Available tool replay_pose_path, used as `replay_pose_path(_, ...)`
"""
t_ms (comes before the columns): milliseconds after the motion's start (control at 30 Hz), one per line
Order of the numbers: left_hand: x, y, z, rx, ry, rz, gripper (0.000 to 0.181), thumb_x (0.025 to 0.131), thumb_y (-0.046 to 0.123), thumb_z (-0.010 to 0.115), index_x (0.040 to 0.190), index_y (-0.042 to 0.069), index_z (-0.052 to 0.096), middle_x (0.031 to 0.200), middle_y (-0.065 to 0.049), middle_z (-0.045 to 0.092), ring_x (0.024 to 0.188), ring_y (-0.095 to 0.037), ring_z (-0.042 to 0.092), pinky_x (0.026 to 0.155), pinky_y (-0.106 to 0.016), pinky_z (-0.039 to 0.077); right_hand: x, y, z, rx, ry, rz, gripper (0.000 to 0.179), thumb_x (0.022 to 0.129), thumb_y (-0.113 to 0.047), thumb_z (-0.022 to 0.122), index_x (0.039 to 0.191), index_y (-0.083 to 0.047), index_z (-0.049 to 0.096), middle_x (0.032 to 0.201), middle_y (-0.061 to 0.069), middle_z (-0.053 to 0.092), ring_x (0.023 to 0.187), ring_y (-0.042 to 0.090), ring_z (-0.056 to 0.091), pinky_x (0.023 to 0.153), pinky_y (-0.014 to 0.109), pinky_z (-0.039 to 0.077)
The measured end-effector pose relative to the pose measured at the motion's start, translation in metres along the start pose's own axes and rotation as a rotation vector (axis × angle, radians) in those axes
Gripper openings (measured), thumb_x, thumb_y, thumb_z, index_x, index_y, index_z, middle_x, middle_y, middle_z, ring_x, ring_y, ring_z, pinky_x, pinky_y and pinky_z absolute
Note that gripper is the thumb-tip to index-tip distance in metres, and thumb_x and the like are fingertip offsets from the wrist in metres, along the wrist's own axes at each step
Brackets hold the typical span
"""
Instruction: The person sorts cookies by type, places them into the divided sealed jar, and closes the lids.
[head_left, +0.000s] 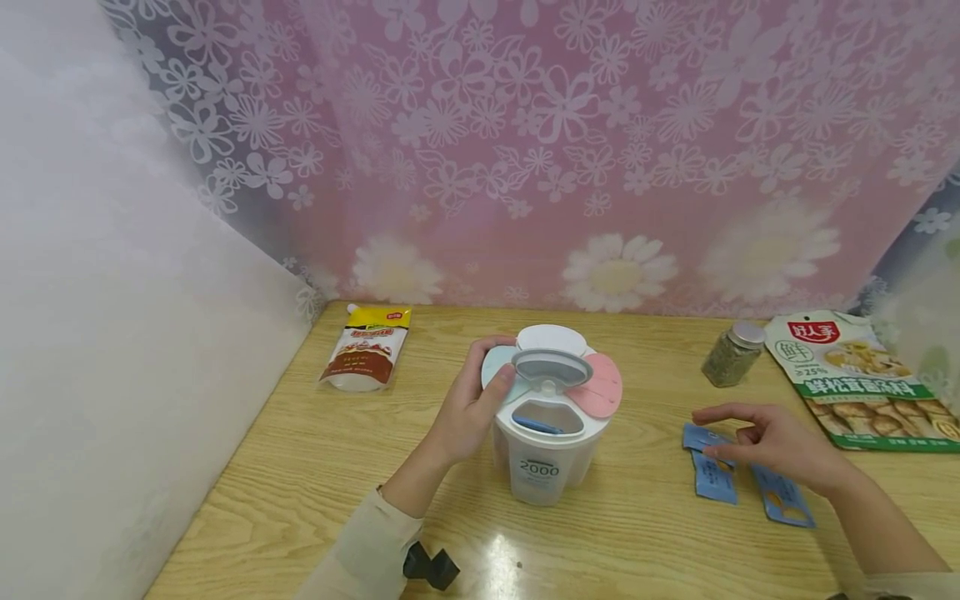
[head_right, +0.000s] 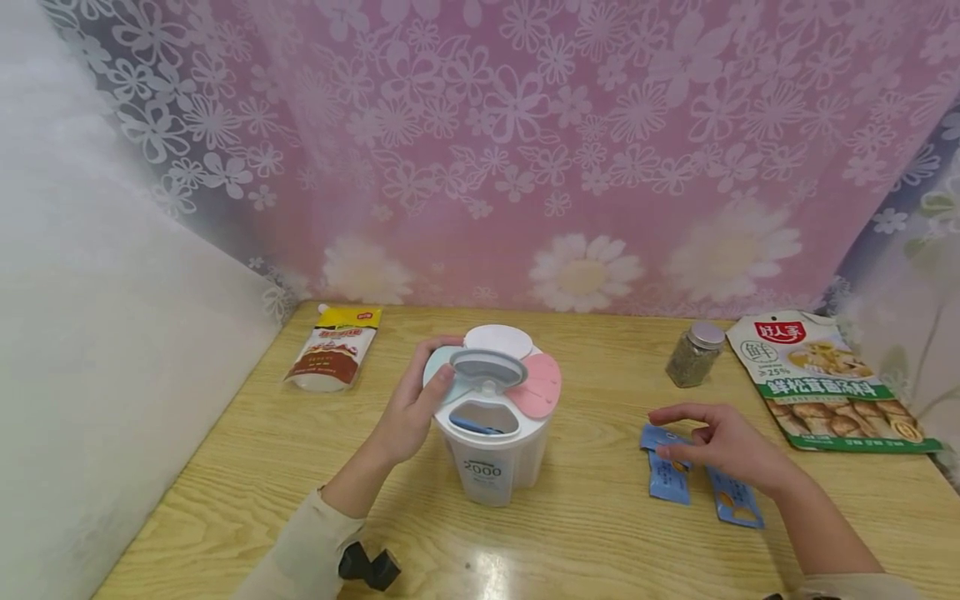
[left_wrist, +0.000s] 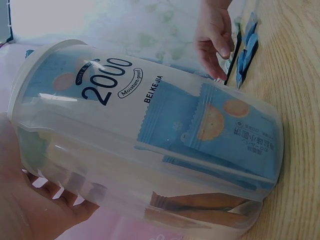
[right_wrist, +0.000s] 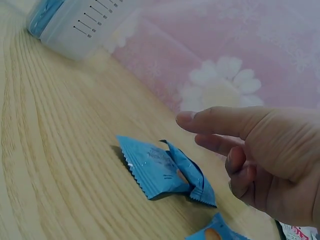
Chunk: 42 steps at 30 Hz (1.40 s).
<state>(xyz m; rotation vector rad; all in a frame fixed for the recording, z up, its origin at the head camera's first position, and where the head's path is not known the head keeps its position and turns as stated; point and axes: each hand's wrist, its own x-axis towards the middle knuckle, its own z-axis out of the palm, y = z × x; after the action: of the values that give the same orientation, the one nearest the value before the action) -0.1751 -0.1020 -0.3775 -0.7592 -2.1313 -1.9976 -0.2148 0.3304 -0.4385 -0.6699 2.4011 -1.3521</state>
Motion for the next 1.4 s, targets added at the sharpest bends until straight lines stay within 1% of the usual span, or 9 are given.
replay_pose_path(267,0.001,0.001,0.0,0.009,0.005,-0.008,0.037,0.107,0.025,0.044,0.139,0.007,0.039,0.133,-0.013,0.051,0.116,-0.018,0.055,0.097,-0.029,0.05,0.004,0.011,0.003,-0.087,0.048,0.051,0.051,0.09,-0.019,0.075,0.135,-0.005,0.058,0.123,-0.004,0.067,0.045,0.018,0.029,0.049,0.032,0.041)
replay_pose_path(400,0.001,0.001,0.0,0.008,0.009,-0.013,0.036,0.107,0.025,0.044,0.138,0.009,0.04,0.132,-0.013,0.052,0.115,-0.017,0.056,0.097,-0.028,0.05,0.005,0.014,0.005,-0.13,0.064,0.072,0.051,0.089,-0.023,0.076,0.134,-0.007,0.059,0.128,0.008,0.066,0.047,0.015,0.04,0.057,0.03,0.048)
replay_pose_path(433,0.001,0.0,0.0,0.01,0.01,-0.012,0.036,0.107,0.025,0.044,0.138,0.009,0.04,0.132,-0.013,0.052,0.114,-0.016,0.056,0.097,-0.028,0.05,0.006,0.014,0.005,-0.144,0.067,0.08,0.051,0.089,-0.026,0.076,0.134,-0.007,0.059,0.129,0.012,0.065,0.049,0.014,0.043,0.058,0.03,0.048)
replay_pose_path(533,0.001,0.0,0.0,0.005,0.01,-0.014,0.035,0.107,0.025,0.044,0.138,0.009,0.04,0.131,-0.013,0.052,0.114,-0.016,0.056,0.096,-0.028,0.05,0.008,0.014,0.006,-0.203,0.092,0.095,0.053,0.087,-0.031,0.077,0.133,-0.01,0.06,0.129,0.016,0.065,0.069,0.004,0.058,0.064,0.028,0.051)
replay_pose_path(667,0.0,0.001,0.0,0.001,0.009,-0.006,0.036,0.107,0.023,0.044,0.139,0.008,0.039,0.131,-0.015,0.052,0.114,-0.017,0.056,0.095,-0.029,0.05,0.01,0.011,0.006,-0.247,0.107,0.119,0.058,0.087,-0.034,0.077,0.135,-0.008,0.059,0.131,0.022,0.061,0.08,0.001,0.059,0.064,0.027,0.049)
replay_pose_path(767,0.0,0.002,0.0,-0.001,0.008,-0.001,0.036,0.107,0.021,0.044,0.139,0.007,0.039,0.132,-0.015,0.052,0.114,-0.017,0.056,0.096,-0.029,0.05,0.011,0.009,0.006,-0.261,0.108,0.137,0.059,0.087,-0.035,0.077,0.136,-0.007,0.058,0.131,0.024,0.059,0.074,0.004,0.057,0.061,0.028,0.047)
replay_pose_path(933,0.0,0.002,0.0,-0.006,0.002,-0.004,0.036,0.107,0.021,0.044,0.139,0.007,0.039,0.133,-0.014,0.051,0.115,-0.018,0.055,0.096,-0.029,0.05,0.012,0.006,0.005,-0.331,0.146,0.129,0.056,0.085,-0.037,0.079,0.129,-0.009,0.061,0.124,0.015,0.062,0.098,-0.009,0.051,0.072,0.025,0.051)
replay_pose_path(1167,0.001,0.002,0.001,-0.003,-0.004,-0.009,0.037,0.107,0.023,0.044,0.14,0.007,0.038,0.133,-0.014,0.05,0.116,-0.018,0.055,0.096,-0.029,0.05,0.01,0.004,0.003,-0.291,0.156,0.166,0.057,0.086,-0.036,0.078,0.131,-0.008,0.056,0.124,0.018,0.063,0.096,-0.014,0.051,0.071,0.027,0.053)
replay_pose_path(1400,0.0,0.002,0.0,-0.004,0.0,-0.012,0.037,0.107,0.024,0.044,0.139,0.007,0.038,0.133,-0.014,0.051,0.115,-0.018,0.054,0.096,-0.028,0.05,0.007,-0.003,0.002,-0.235,0.221,0.187,0.054,0.094,-0.039,0.069,0.136,-0.006,0.056,0.129,0.021,0.06,0.089,-0.004,0.063,0.071,0.029,0.056)
